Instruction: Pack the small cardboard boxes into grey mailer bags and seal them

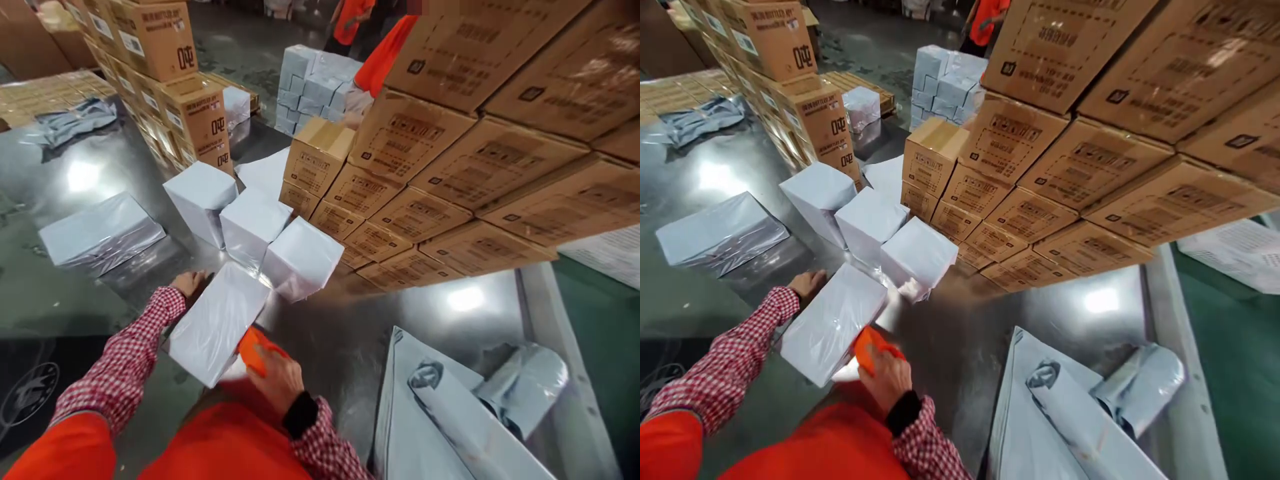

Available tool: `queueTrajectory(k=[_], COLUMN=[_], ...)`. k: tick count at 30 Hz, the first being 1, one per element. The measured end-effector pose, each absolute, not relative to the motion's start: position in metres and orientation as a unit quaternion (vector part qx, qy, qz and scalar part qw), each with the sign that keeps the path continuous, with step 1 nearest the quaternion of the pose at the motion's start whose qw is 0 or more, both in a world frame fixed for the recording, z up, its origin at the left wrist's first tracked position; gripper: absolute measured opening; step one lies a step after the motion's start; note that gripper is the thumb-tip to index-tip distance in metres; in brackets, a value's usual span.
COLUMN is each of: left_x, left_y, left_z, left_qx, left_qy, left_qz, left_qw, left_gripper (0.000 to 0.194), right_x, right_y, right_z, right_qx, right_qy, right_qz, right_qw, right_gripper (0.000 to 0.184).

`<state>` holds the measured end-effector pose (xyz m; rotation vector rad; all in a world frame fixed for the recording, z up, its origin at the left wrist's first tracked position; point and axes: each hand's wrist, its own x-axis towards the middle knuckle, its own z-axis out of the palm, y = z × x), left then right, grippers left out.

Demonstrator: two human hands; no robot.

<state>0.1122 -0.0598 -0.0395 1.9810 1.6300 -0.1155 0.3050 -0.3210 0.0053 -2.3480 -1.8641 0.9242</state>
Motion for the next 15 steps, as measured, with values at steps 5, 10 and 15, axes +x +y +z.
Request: queueTrajectory(k=[5, 10, 15], left_x=[0.139, 0.178, 0.091], left_y=[-0.141, -0.219, -0.163], left_z=[-0.007, -0.035, -0.071], left_qx=[0.859, 0.945, 0.935], left_qy=[0.475, 0.225, 0.319], left_qz=[0.032, -0.064, -0.004], left_qw=[0.191, 0.227, 0.153], left_gripper=[0.053, 0.053, 0.072], right_x=[0.299, 0.338, 0.383], right_y=[-0.32, -0.35, -0.403], right_z=[0.005, 0.004, -0.013], right_qx=[-0.756, -0.829, -0.891], right_qy=[-0.573, -0.45, -0.382], right_qz=[0.312, 0.332, 0.247], right_qw=[-0.039, 0.002, 0.014], right_gripper=[0.044, 0.045, 0.04])
